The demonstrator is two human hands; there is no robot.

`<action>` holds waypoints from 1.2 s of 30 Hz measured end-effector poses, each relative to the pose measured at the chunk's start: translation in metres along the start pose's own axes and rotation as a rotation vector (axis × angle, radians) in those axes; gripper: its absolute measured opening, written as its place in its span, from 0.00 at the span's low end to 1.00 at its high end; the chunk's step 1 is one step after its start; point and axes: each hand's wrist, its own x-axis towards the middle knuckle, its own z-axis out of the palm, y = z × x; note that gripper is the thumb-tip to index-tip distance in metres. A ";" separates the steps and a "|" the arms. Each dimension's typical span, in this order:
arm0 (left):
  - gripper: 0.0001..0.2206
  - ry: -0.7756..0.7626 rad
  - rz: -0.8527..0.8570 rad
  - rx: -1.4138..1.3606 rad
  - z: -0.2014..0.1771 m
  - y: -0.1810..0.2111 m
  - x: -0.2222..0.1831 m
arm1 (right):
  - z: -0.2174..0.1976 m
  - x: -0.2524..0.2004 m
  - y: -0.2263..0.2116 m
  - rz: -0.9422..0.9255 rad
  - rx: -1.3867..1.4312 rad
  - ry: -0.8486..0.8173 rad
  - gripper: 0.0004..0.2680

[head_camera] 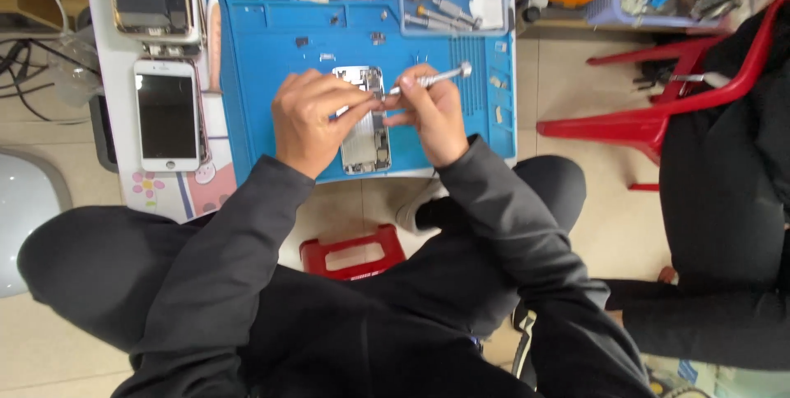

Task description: The person uses a screwdriver to remove screws from the internal metal bracket of a disassembled smartphone. They then use tweezers to carefully lift and remove a small component from the phone's chassis, placing it on the blue work mat.

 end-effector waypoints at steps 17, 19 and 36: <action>0.03 -0.023 -0.128 -0.152 0.020 -0.018 -0.007 | -0.020 0.012 0.032 0.077 0.011 -0.006 0.08; 0.03 -0.009 -0.130 -0.168 0.019 -0.020 -0.005 | -0.019 0.017 0.030 0.072 -0.001 -0.011 0.08; 0.02 0.019 -0.125 -0.113 0.015 -0.018 -0.009 | -0.004 0.022 0.016 0.112 -0.007 -0.047 0.08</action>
